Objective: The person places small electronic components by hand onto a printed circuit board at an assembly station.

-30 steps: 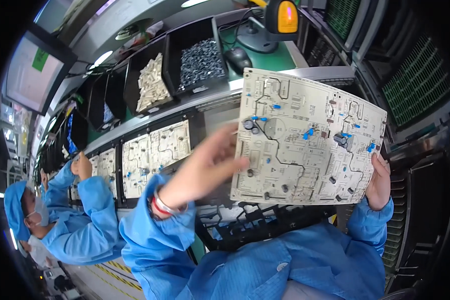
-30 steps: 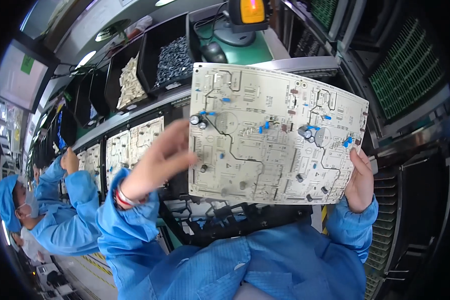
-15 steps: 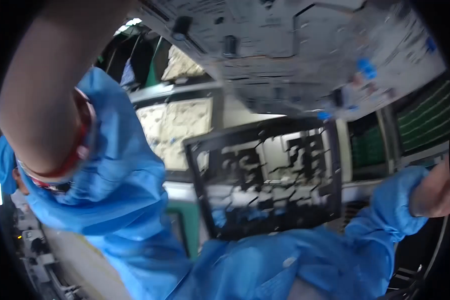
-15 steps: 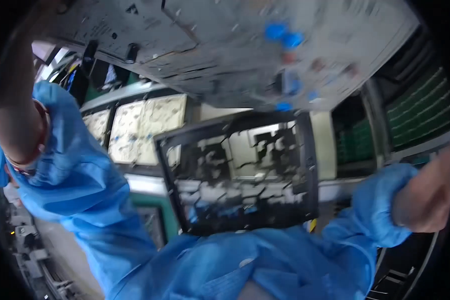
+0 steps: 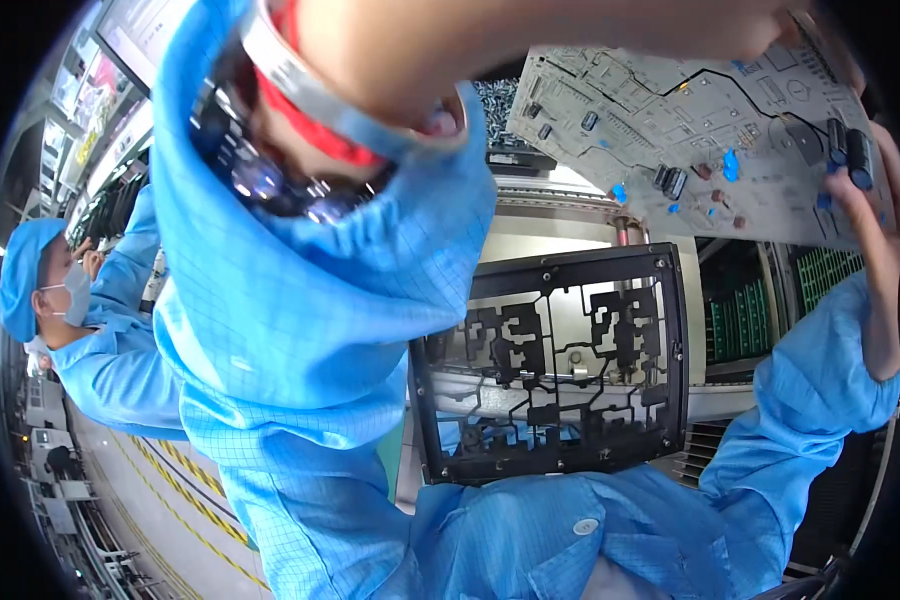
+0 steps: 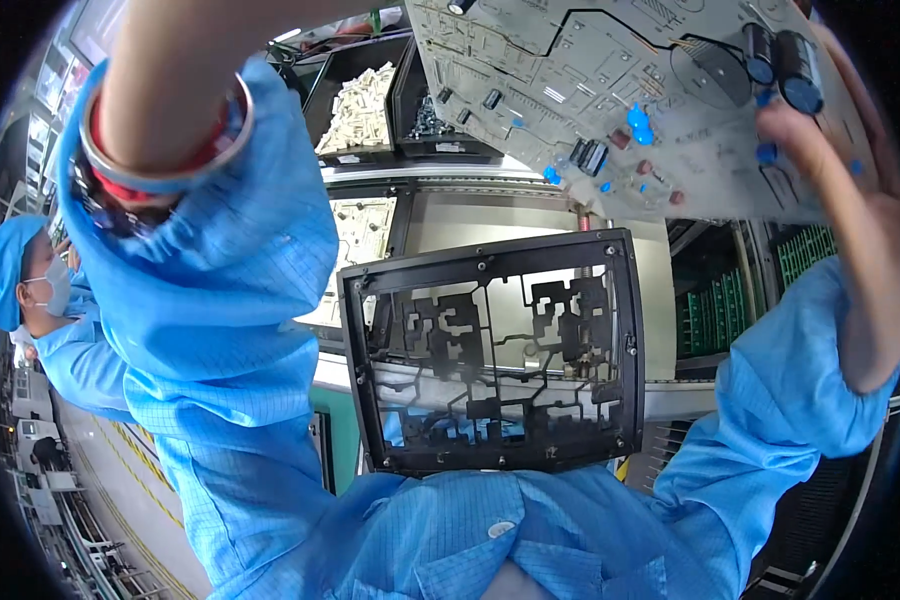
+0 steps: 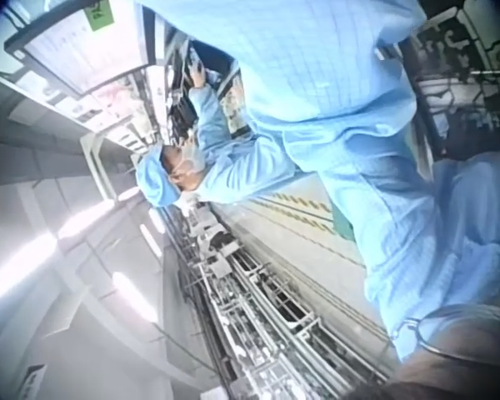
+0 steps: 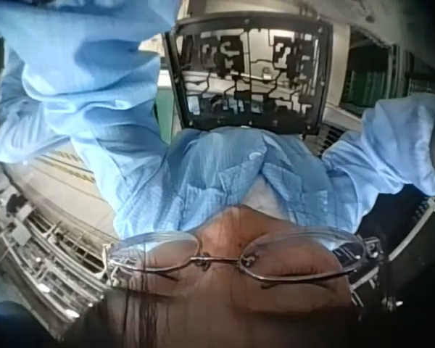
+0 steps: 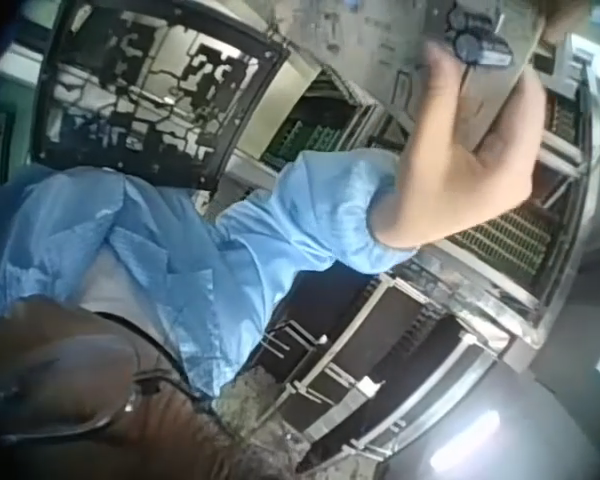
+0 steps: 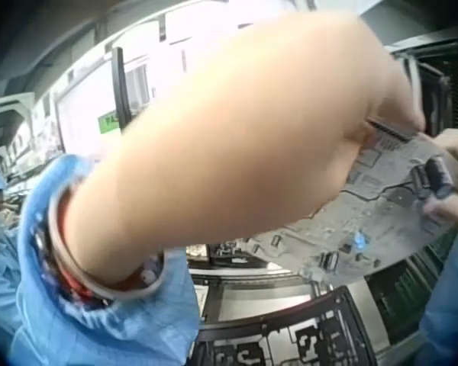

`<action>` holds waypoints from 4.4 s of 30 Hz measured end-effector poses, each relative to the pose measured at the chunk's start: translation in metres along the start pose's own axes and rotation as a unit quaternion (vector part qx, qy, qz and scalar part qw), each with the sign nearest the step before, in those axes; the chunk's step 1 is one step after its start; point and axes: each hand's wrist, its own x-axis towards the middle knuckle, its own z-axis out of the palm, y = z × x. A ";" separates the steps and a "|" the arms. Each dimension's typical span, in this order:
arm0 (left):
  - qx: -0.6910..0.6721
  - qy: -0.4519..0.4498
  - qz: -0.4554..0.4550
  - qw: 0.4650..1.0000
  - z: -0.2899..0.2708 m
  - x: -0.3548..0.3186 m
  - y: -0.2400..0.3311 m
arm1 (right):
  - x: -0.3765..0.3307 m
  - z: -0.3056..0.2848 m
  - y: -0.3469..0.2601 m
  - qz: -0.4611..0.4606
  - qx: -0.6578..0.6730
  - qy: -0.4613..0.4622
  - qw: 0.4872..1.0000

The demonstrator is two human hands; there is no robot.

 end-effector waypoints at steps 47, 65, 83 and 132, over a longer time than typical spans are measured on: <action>-0.241 -0.151 -0.435 0.855 0.030 -0.205 -0.023 | -0.233 0.086 0.147 0.343 0.222 -0.107 0.907; -0.291 -0.280 -0.378 0.833 0.201 -0.165 -0.051 | -0.209 0.061 0.265 0.405 0.181 -0.059 0.894; -0.099 -0.444 0.024 0.890 0.134 -0.121 -0.008 | -0.193 0.048 0.194 0.111 -0.004 -0.216 0.970; -0.025 -0.301 0.012 0.953 0.206 -0.133 -0.075 | -0.103 0.206 0.261 0.006 -0.226 -0.123 0.966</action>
